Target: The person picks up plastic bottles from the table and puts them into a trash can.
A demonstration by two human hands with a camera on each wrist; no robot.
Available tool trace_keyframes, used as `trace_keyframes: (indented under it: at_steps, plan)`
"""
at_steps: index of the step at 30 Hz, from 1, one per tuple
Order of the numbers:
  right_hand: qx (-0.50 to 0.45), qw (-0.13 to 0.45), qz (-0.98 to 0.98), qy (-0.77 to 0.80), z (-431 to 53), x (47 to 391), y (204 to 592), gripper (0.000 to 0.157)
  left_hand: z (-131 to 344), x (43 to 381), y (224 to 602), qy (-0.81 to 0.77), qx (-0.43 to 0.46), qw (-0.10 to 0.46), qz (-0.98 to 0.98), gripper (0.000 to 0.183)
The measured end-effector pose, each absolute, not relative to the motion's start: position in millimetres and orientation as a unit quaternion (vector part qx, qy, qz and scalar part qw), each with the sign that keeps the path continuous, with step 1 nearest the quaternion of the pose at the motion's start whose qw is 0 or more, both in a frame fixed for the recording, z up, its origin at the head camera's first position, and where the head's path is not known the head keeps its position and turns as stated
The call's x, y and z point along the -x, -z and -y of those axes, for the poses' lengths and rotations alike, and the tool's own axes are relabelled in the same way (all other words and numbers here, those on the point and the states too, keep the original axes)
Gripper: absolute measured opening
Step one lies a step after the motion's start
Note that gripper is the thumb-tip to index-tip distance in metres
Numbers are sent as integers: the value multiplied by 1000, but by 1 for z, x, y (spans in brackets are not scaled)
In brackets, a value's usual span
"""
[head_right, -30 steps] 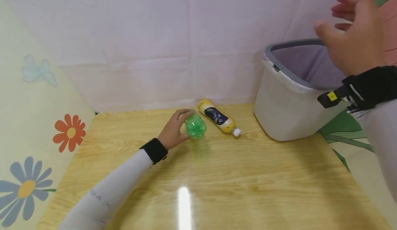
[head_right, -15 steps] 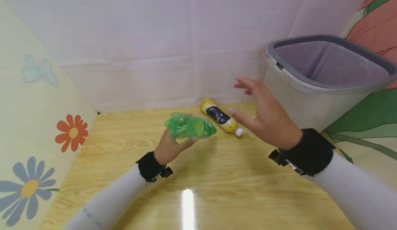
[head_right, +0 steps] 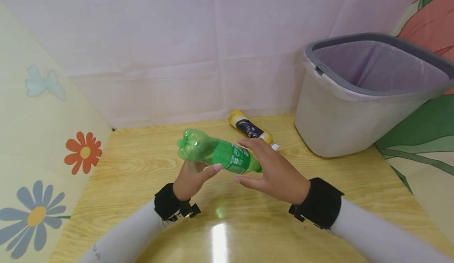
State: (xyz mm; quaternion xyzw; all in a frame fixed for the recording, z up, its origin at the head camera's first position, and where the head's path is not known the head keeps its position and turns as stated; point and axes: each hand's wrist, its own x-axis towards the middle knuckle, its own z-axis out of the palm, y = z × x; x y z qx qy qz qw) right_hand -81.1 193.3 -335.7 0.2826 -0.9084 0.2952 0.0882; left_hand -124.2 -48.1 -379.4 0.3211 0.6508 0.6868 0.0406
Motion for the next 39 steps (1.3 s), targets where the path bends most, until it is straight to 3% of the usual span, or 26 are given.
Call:
trace_keyframes:
  at_steps: [22,33,39]
  plan:
    - [-270,85,913,-293,-186,74,350,79,47,114,384,-673,-330,50,-660,56]
    - [-288,199,906,-240,-209,81,317,85,43,138,376,-624,-353,34,-696,74]
    - [-251,248,902,-248,-228,81,277,89,33,164,382,-572,-335,32,-748,70]
